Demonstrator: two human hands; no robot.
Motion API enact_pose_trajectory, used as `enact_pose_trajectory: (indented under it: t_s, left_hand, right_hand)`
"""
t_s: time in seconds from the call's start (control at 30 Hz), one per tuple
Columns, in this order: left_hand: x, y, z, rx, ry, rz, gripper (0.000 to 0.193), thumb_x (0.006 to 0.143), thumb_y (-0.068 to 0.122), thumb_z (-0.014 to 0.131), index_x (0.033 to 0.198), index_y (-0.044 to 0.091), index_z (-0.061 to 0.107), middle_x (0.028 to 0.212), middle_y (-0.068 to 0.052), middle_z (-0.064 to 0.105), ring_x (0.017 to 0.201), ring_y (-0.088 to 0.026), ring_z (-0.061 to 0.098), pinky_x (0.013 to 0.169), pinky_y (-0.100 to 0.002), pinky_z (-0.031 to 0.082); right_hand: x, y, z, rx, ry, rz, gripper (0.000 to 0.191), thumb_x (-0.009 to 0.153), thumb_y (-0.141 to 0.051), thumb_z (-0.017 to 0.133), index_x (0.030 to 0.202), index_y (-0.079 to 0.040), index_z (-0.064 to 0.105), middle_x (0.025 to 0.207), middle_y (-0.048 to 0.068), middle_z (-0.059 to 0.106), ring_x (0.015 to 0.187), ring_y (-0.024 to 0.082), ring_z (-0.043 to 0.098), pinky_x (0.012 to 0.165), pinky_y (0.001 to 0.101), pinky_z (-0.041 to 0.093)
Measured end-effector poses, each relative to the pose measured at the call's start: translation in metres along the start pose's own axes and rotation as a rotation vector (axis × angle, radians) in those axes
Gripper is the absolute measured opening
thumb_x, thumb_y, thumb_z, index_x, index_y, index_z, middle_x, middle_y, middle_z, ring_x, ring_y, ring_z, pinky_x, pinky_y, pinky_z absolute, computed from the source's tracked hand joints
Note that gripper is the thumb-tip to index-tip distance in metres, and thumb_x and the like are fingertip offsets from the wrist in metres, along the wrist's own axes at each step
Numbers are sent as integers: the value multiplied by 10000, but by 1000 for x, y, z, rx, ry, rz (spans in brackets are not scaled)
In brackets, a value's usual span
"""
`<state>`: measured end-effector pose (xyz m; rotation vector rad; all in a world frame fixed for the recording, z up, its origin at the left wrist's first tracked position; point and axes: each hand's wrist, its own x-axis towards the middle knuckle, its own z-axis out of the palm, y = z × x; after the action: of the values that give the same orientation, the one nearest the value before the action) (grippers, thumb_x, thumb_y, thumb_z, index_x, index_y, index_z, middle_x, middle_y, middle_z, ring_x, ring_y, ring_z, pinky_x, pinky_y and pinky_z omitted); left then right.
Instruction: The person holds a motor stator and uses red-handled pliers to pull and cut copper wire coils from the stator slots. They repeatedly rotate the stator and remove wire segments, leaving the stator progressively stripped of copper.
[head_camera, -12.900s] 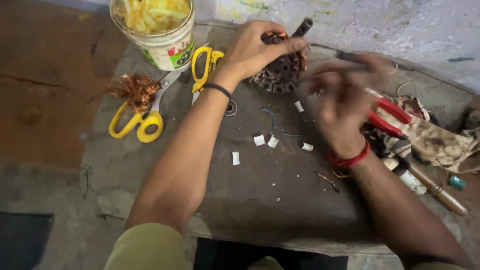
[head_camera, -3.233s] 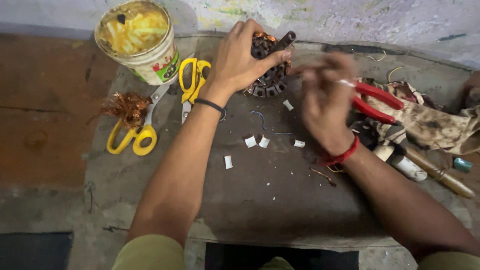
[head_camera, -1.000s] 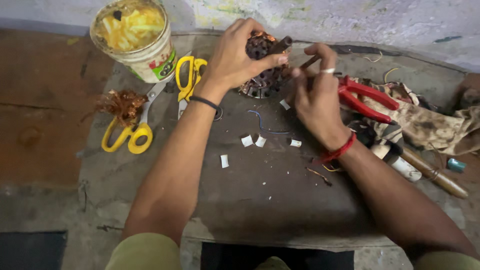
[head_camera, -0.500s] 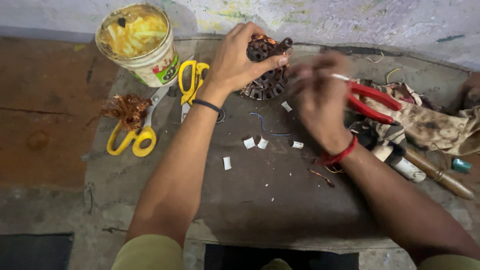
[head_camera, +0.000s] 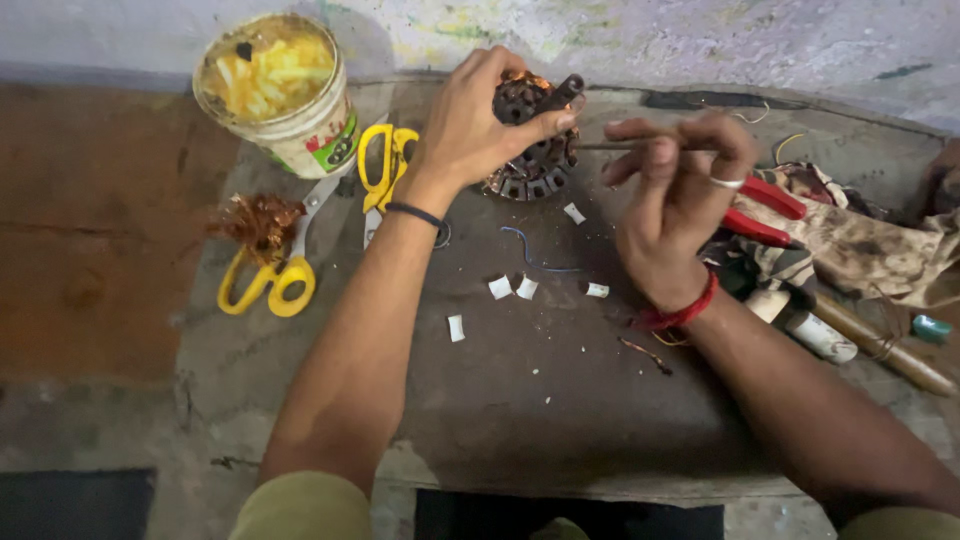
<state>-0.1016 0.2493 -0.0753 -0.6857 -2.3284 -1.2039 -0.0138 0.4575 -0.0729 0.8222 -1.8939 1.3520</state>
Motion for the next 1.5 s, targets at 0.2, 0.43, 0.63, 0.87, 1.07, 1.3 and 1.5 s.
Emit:
enact_pose_trajectory:
  t_s: [0.2,0.43,0.63,0.87,1.07,1.3,1.5]
  left_hand:
    - [-1,-3,2,25,13,30,675,804,618,867,1070,39,642,1075,-137,657,1053,-335,655,919,-449,508]
    - [-1,-5,3,20,18,35,698,810,641,852,1082,35,638,1079,-142,655,1068,-345,650,923,-454,507]
    - [-2,-3,1,33,6,16,734,791,659,846,1075,17,629,1076,-153,650,1051,-345,652,914,-455,509]
    - [0,-4,2,17,5,-61,731,792,686,800,1052,17,662,1084,-160,676,1074,-344,650,924,-452,502]
    - [7,-20,-14,-9,36,-440,764,914,746,497,1025,47,786,950,-178,757,984,-299,726,979,-417,506]
    - [11,-38,6,-103,150,-367,747,965,683,419,983,15,755,869,-130,719,866,-281,692,828,-416,502]
    - [17,-67,-12,-531,240,-509,708,961,619,364,932,61,798,830,-49,722,737,-186,632,694,-345,491]
  right_hand:
    - [0,-5,-1,-146,-104,262,225,1166,-35,511,1321,-53,349,1011,125,722,756,133,657,627,262,503]
    - [1,-4,0,-108,-166,254,261,1146,4,507,1336,-64,341,980,149,677,758,168,645,605,276,521]
    - [-2,0,0,13,-126,374,346,1137,-24,511,1366,-85,259,970,141,621,736,155,624,599,269,567]
    - [-6,0,-6,157,45,151,266,1258,-118,527,1372,-114,287,1124,185,695,763,160,620,626,268,506]
    - [4,6,-25,168,231,198,283,1245,-183,503,1402,-127,274,1073,184,746,768,187,709,560,278,527]
    - [-2,11,-37,269,199,417,255,1274,-172,513,1362,-119,279,1036,190,732,641,170,625,556,257,439]
    - [0,16,-37,305,192,469,267,1264,-153,537,1362,-113,292,1035,194,747,654,161,631,574,255,457]
